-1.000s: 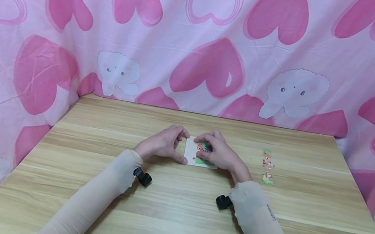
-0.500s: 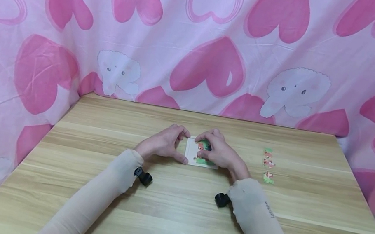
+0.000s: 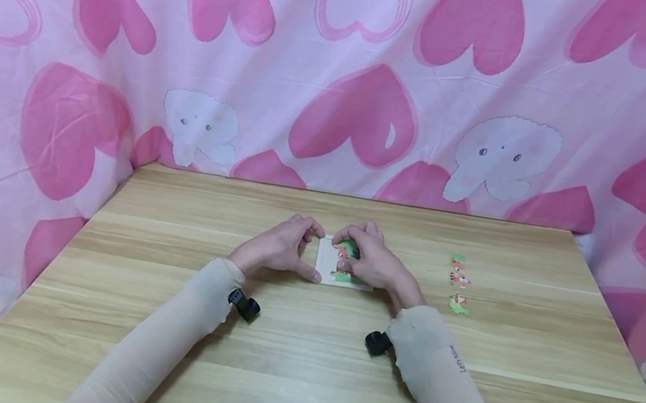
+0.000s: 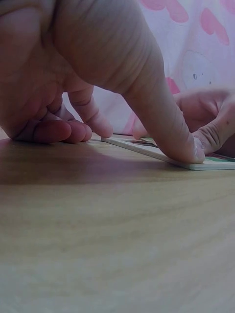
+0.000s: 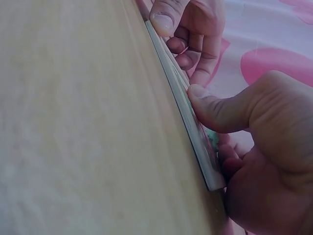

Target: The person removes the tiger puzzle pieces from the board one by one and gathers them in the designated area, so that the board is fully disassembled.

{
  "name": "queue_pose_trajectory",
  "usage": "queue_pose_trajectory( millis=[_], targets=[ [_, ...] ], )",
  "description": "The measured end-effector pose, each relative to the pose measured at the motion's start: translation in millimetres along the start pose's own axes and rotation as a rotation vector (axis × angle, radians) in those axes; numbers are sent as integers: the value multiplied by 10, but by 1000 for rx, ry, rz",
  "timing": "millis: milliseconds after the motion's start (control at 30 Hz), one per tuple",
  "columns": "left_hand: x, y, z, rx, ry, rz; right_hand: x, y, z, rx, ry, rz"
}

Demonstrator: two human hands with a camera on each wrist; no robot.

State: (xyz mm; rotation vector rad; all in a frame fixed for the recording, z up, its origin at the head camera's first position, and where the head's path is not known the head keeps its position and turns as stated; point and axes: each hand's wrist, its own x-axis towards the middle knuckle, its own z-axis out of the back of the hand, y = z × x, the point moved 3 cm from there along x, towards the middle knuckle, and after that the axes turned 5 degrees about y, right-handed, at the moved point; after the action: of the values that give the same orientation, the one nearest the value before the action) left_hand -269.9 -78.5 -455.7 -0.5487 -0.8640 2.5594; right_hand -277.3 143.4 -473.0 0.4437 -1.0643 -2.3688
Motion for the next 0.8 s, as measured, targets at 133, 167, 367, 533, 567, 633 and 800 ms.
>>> queue_pose_trajectory(
  millis=[133, 167, 367, 533, 567, 633, 800],
  targets=[
    [-1, 9, -7, 3, 0, -4, -5, -29, 4, 7, -9, -4],
    [0, 11, -8, 3, 0, -5, -8, -33, 8, 10, -13, -3],
    [-2, 10, -4, 1, -2, -6, -15, -61, 26, 54, -24, 3],
    [-5, 11, -6, -8, 2, -3, -23, -83, 35, 79, -18, 6],
    [-6, 11, -5, -10, 2, -2, -29, -84, 39, 85, -18, 4],
    [-6, 11, -4, -9, 3, -1, -39, -83, 47, 100, -21, 5],
    [-5, 17, -2, -9, 6, -1, -40, -97, 64, 122, -45, 8]
  ],
)
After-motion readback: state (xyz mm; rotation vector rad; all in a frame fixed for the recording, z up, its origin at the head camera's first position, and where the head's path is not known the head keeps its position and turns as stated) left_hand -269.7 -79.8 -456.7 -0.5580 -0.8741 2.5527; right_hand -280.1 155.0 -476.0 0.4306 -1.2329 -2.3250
